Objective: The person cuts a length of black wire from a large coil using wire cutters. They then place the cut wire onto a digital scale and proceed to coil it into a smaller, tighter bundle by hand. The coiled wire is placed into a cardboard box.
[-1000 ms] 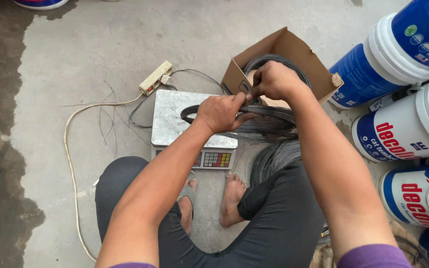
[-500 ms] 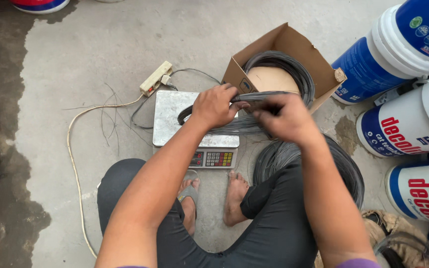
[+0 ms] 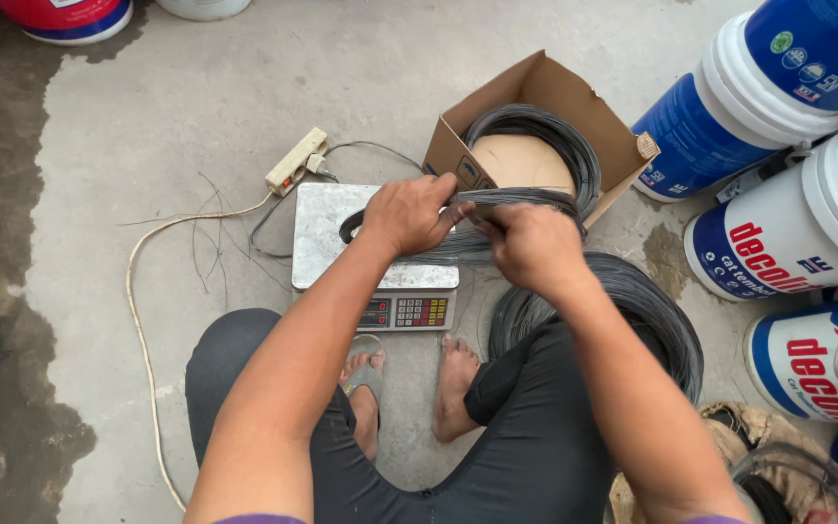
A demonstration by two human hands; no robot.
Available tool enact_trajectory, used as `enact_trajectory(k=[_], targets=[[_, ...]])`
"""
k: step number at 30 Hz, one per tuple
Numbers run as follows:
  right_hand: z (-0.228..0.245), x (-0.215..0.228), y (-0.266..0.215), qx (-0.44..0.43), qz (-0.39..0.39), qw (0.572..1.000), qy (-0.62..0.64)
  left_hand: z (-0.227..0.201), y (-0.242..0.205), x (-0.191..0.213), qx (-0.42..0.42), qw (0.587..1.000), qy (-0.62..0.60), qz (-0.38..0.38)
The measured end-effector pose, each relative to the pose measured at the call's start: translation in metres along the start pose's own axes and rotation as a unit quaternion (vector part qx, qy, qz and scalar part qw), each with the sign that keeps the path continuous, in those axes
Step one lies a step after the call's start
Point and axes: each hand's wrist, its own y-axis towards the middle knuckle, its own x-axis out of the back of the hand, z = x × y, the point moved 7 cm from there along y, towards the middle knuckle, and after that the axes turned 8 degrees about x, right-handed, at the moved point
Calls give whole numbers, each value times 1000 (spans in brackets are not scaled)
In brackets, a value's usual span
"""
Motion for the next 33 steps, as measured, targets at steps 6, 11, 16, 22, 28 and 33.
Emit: enact_trajectory(k=[6,11,16,22,28,33], targets=[[-4,44,40,46,-38,995,-83,-20,-8,-5,-130,980,35,-143],[-32,-3,79,-2,59,991,124,-17,-12,-5,-155,968,40,-192],[-67,-74,101,-12,132,954,269,-5,-13,-7,-130,965,31,-224],[-58,-50,93,-25,137,947,290,-10,-9,-1,-141,956,35,-256],[-39,13,19,44,-233,929,283,0,2,12,-29,994,-59,-83],[7,-50,3,66,-107,992,-17,6,9,3,58,994,-86,45]])
